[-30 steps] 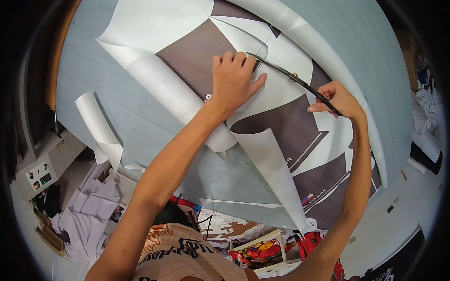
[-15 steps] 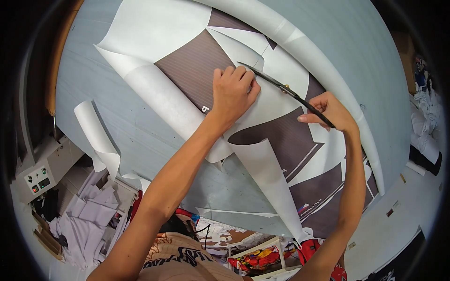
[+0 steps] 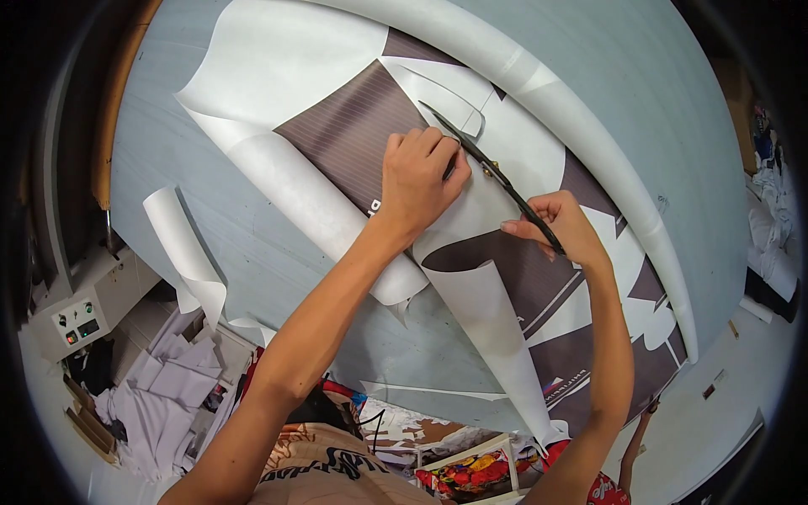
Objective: Cutting out printed garment pieces from a roll of fabric using scissors.
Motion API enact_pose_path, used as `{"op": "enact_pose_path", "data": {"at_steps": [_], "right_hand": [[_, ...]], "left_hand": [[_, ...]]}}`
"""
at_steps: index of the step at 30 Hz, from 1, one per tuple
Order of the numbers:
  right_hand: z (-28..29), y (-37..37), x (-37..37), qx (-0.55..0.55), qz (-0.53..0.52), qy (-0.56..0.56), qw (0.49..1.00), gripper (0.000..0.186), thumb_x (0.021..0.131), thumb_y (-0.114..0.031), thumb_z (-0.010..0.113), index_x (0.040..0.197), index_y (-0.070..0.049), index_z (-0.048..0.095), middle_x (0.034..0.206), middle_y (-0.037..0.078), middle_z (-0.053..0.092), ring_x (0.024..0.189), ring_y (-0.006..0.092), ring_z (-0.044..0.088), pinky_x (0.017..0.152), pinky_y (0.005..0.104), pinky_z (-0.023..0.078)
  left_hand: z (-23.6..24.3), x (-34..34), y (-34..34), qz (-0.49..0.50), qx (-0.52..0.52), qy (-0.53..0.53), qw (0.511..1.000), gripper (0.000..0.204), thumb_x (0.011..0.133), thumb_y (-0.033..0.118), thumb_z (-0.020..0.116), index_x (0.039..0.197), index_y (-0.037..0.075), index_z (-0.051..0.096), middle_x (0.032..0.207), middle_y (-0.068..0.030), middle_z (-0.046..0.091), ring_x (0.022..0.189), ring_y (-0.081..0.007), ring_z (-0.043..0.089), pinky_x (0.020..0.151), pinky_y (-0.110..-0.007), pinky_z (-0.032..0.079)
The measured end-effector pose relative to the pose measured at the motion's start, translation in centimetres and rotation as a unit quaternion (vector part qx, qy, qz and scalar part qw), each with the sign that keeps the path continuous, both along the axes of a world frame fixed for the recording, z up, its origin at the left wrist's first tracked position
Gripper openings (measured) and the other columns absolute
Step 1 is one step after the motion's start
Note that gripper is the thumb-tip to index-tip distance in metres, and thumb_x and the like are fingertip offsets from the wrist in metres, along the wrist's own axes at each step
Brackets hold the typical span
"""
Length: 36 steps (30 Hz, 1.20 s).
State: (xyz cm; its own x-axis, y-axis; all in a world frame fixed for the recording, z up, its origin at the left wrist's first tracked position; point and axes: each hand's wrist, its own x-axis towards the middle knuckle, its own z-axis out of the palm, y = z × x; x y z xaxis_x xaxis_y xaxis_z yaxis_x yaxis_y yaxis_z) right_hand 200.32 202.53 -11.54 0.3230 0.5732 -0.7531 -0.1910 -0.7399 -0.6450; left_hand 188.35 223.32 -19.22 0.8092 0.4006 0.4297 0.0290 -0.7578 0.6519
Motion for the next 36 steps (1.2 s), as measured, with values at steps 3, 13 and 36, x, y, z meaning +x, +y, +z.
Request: {"op": "enact_pose_path", "data": {"at_steps": [3,13,36], "right_hand": [[0.4,0.0,-0.4,-0.013,0.0,-0.002,1.0,0.04,0.087,-0.029,0.085,0.065,-0.007,0.059,0.048,-0.005,0.047,0.04,0.0026,0.04,0.042,0.0237,0.026],[-1.1,2.3,-1.9,0.006,-0.058,0.028,0.998,0.035,0.088,-0.029,0.083,0.072,-0.006,0.063,0.052,-0.006,0.049,0.042,0.0033,0.042,0.042,0.0232,0.028],[-4.1,6.0,-3.1,0.063,-0.105,0.039,0.992,0.035,0.091,-0.03,0.083,0.077,-0.004,0.066,0.058,-0.005,0.051,0.044,0.003,0.044,0.042,0.022,0.031]], "left_hand": [[0.1,-0.7,-0.1,-0.023,-0.001,0.014,1.0,0.013,0.079,0.007,0.075,0.08,0.008,0.061,0.08,-0.0036,0.056,0.074,-0.0228,0.055,0.07,-0.038,0.039],[0.3,-1.5,0.1,-0.043,-0.009,0.004,0.999,0.014,0.074,0.007,0.073,0.081,0.007,0.06,0.084,-0.0075,0.056,0.081,-0.0269,0.056,0.074,-0.04,0.042],[0.0,-2.2,0.8,-0.052,-0.089,-0.035,0.994,0.022,0.07,0.005,0.077,0.08,0.006,0.058,0.08,-0.0066,0.05,0.074,-0.0259,0.054,0.068,-0.039,0.043]]}}
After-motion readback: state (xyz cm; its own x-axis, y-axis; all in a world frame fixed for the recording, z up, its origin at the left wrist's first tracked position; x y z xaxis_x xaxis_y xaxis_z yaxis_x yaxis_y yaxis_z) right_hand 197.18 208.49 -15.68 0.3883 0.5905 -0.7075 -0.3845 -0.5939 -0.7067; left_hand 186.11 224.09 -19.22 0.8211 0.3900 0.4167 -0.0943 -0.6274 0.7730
